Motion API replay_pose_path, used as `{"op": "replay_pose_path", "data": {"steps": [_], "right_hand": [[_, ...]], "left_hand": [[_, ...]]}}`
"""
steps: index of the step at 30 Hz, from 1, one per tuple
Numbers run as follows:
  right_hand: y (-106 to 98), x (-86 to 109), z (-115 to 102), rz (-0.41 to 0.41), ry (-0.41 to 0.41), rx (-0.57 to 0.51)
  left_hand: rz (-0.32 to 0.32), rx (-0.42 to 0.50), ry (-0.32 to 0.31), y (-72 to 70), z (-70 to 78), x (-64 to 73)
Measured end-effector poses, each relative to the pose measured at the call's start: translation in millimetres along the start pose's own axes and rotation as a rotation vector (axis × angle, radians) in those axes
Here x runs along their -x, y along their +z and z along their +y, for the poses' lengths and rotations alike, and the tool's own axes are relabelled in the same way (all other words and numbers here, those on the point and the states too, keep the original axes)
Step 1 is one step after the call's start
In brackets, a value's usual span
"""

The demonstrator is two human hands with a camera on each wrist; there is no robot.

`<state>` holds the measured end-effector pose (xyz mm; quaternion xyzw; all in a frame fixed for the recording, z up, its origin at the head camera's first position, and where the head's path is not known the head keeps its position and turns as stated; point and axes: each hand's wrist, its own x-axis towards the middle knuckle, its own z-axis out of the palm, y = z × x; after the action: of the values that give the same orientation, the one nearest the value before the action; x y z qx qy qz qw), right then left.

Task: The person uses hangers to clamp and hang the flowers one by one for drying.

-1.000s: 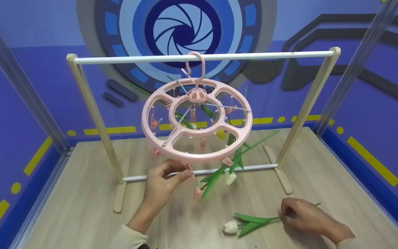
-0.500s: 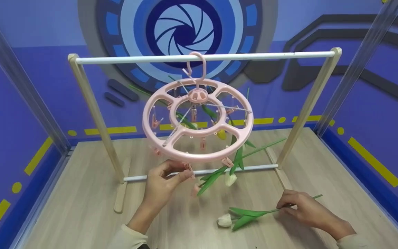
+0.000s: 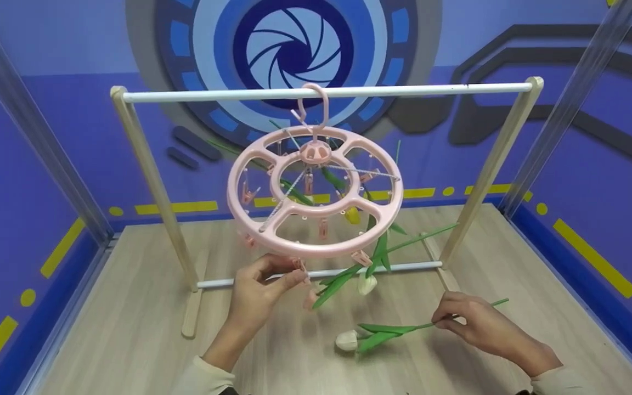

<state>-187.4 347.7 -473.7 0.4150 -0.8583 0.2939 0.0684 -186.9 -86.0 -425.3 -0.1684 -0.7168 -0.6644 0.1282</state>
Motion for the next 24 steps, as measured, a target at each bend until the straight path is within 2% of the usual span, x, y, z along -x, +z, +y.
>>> {"op": "replay_pose_path", "data": {"steps": [5,13,21,24], "right_hand": [[-2,-12.2,-11,0.020,-0.015,0.012],[-3,-35.3,-28,0.074,-0.142,0.019],[1,-60.3,-44,0.085,-0.198,0.032],[3,-71.1,-51,0.108,-0.243,0.041]], "left_hand": [[0.001,-0.024,0.009,-0.1,-0.3,-0.1],[-0.004,0.011,0.030,0.5,0.1,-0.3],[-0.015,0.017,0.025,-1.2,1.4,0.2],[-0.017,0.017,0.026,-1.4,1.8,0.4]]}}
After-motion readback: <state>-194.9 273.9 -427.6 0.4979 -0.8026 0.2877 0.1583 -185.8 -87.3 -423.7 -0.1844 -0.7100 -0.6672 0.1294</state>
